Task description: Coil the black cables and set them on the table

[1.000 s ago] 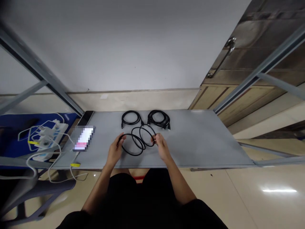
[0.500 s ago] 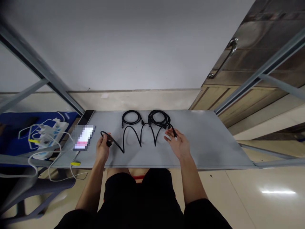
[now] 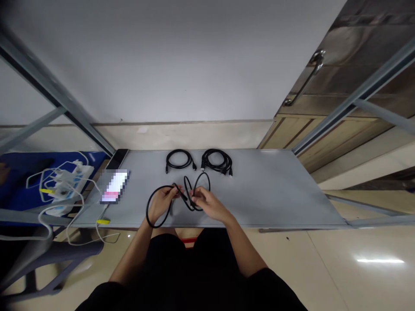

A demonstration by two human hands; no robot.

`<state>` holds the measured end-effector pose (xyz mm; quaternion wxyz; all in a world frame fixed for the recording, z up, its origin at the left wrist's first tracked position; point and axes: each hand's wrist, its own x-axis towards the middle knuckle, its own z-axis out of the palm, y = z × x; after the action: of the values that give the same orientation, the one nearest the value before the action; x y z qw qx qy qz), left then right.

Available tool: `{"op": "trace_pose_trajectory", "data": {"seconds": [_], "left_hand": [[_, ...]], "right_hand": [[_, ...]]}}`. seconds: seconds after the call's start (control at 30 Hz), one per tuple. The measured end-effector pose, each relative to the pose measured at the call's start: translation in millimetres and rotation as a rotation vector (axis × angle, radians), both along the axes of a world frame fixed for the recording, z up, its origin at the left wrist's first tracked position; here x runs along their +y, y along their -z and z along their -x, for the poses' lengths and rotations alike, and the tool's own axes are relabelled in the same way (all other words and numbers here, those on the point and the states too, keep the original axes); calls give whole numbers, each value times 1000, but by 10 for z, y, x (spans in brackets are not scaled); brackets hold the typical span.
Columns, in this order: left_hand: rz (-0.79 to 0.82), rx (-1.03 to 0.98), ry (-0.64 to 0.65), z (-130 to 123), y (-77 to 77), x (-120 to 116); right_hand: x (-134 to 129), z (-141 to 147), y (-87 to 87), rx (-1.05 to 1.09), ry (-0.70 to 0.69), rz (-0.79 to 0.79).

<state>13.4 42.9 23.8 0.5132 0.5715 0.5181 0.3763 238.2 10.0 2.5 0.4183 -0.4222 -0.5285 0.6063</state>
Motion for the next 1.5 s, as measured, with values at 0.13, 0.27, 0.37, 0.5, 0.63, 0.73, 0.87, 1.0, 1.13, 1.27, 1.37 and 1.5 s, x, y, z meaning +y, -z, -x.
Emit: {"op": "trace_pose_trajectory", "data": {"seconds": [0.13,0.27,0.37,0.5,0.63,0.73,0.87,1.0,1.13,1.27,1.37,1.5], "left_hand": [[-61,18,135,-117,-35,-32],[-107,21,187,-70,-61,-21],[-51,0,244,-37,-99,-43],[126,-48,344,-55,-150,-96],[154,-38,483,35,-224,-57],[120,-6,482,257,-285,24],[63,72,205,533,-273,111],[70,266,74,470,-239,99],[120,686,-2,174,-271,59],[77,890,47,-25,-235,76],[-37,613,132,-58,-161,83],[-117,429,195,-37,-162,52]], "right_hand": [[-13,222,83,-184,-31,-241],[-6,307,72,-252,-49,-352],[-5,362,19,-297,-22,-410],[2,404,-65,-325,-72,-399],[41,277,-127,-399,-64,-348],[92,45,-121,-384,82,-314],[172,-270,-7,-351,403,-295],[233,-318,182,-477,318,-270],[265,-165,352,-622,228,-384],[280,-6,432,-540,297,-374],[280,89,402,-396,330,-275],[263,133,304,-154,237,-125]]}}
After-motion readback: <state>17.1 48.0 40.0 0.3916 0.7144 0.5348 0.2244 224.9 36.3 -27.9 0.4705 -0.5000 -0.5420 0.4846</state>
